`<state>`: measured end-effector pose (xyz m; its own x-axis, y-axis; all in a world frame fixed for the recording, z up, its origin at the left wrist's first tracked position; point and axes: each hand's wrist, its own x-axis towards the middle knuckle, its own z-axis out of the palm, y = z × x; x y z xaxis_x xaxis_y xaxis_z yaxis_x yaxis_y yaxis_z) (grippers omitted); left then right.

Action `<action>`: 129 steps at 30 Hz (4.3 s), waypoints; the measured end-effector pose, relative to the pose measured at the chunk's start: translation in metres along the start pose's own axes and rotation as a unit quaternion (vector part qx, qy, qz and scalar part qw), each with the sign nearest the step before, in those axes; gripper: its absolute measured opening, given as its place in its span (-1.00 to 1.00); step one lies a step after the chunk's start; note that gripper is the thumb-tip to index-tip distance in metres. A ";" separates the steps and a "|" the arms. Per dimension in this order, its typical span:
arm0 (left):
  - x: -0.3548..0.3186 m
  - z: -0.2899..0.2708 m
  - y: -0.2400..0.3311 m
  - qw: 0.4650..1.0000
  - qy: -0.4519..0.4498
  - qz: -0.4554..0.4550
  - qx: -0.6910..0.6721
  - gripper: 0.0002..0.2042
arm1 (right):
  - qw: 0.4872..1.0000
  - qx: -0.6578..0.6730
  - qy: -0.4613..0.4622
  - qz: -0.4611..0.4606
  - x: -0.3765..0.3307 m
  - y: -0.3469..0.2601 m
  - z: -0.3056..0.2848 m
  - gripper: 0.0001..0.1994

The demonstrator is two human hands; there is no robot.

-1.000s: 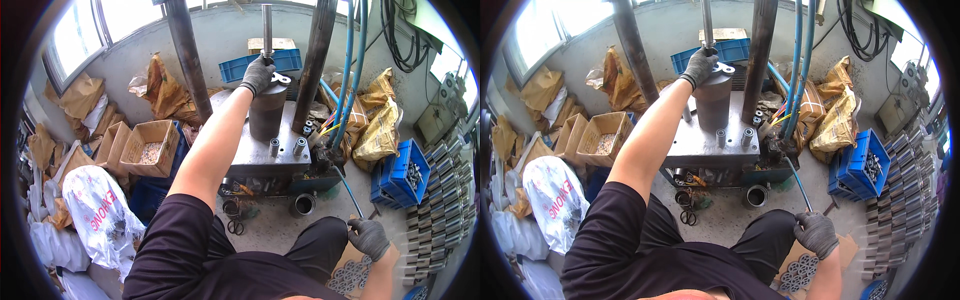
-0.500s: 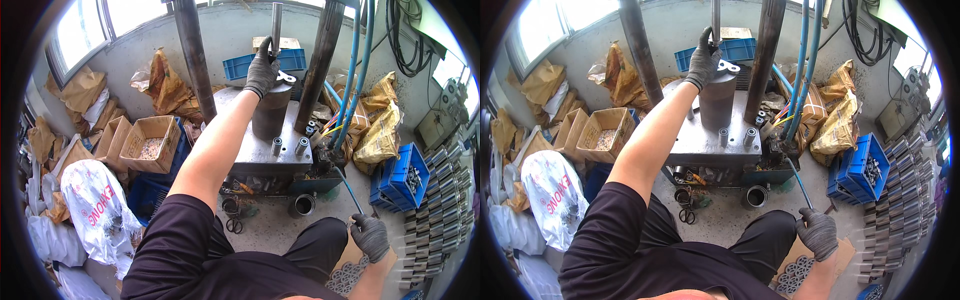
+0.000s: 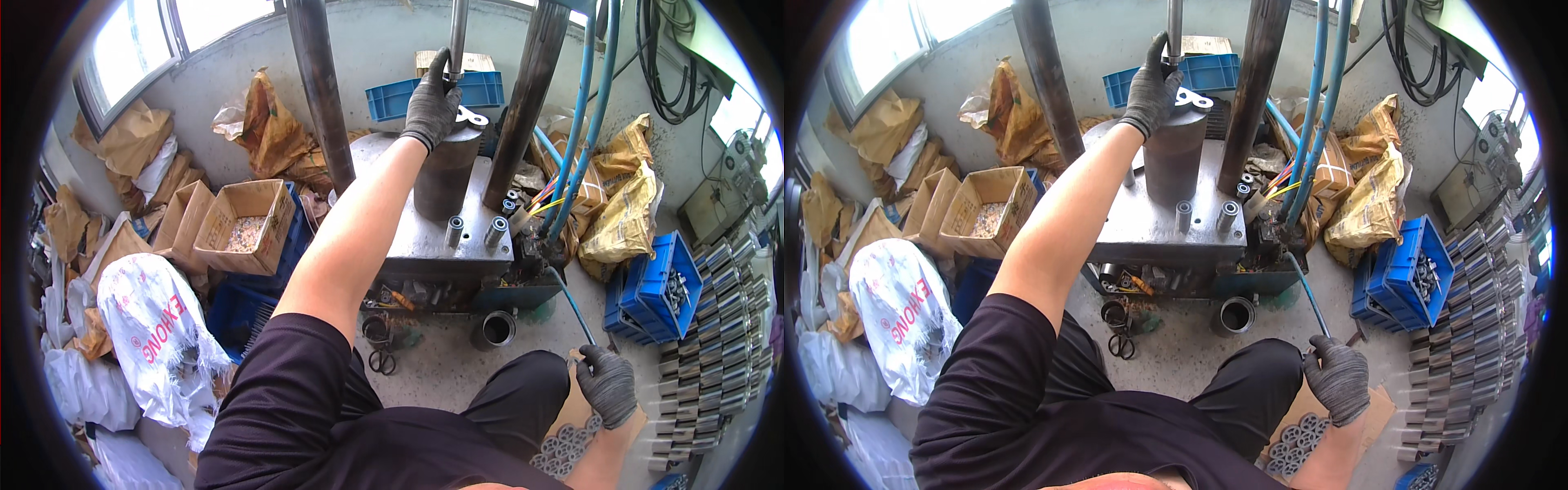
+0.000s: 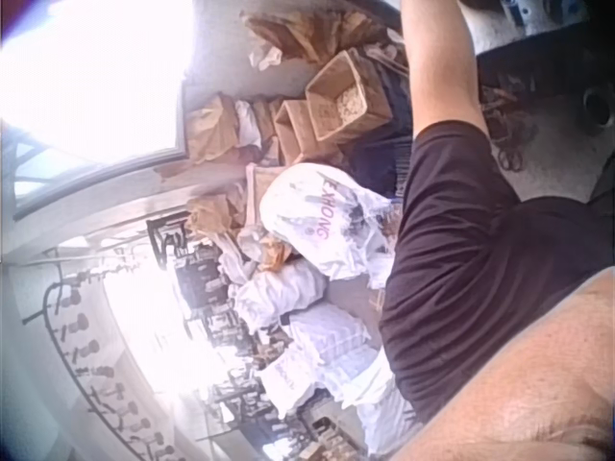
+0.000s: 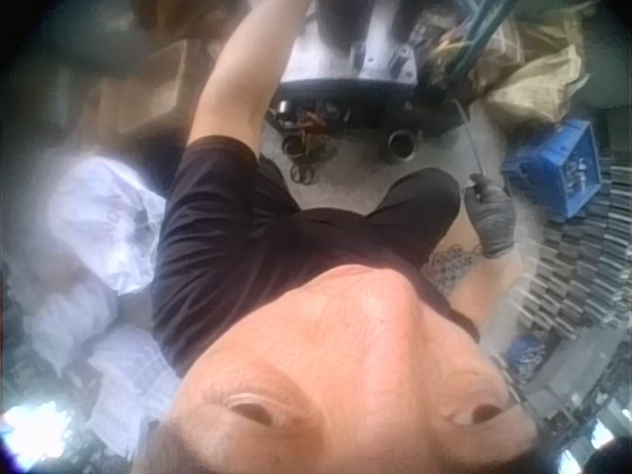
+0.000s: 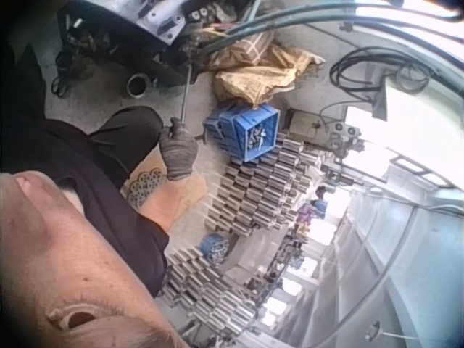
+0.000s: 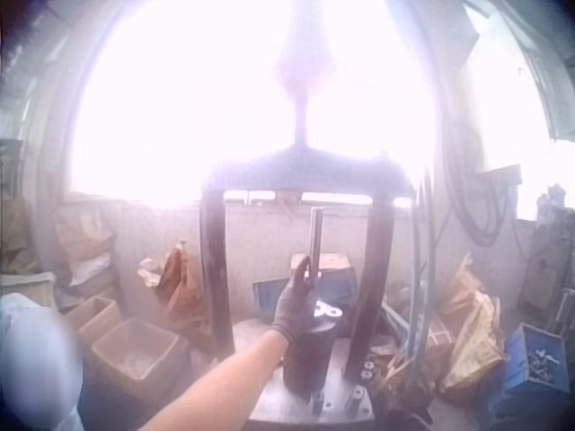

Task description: The recorder uses an industrial press and hand tools to assemble or process metal components in a workshop environment.

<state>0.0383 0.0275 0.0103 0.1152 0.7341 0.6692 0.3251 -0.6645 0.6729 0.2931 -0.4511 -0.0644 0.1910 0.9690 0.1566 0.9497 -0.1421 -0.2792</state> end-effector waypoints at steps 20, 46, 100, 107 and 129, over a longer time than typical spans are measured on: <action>0.001 0.001 -0.005 1.000 0.013 0.005 0.010 -0.20 | 0.998 -0.050 0.015 -0.022 0.000 -0.007 0.001 -0.91; 0.005 0.008 -0.002 1.000 -0.002 -0.010 0.002 -0.29 | 0.908 -0.105 0.356 -0.194 0.199 0.006 -0.088 -0.87; 0.023 0.005 -0.040 0.955 -0.080 -0.106 -0.265 -0.62 | 0.980 -0.058 -0.178 -0.066 0.024 0.004 -0.024 -0.80; 0.025 0.004 -0.038 0.952 -0.070 -0.122 -0.273 -0.63 | 0.982 -0.049 -0.170 -0.062 0.021 0.004 -0.020 -0.74; 0.024 0.003 -0.039 0.963 -0.083 -0.117 -0.227 -0.66 | 0.993 -0.005 -0.102 -0.060 0.024 0.005 -0.021 -0.75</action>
<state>0.0309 0.0713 -0.0009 0.2487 0.8585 0.4485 -0.0797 -0.4434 0.8928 0.3075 -0.4328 -0.0422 0.0229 0.9997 -0.0066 0.9653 -0.0238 -0.2601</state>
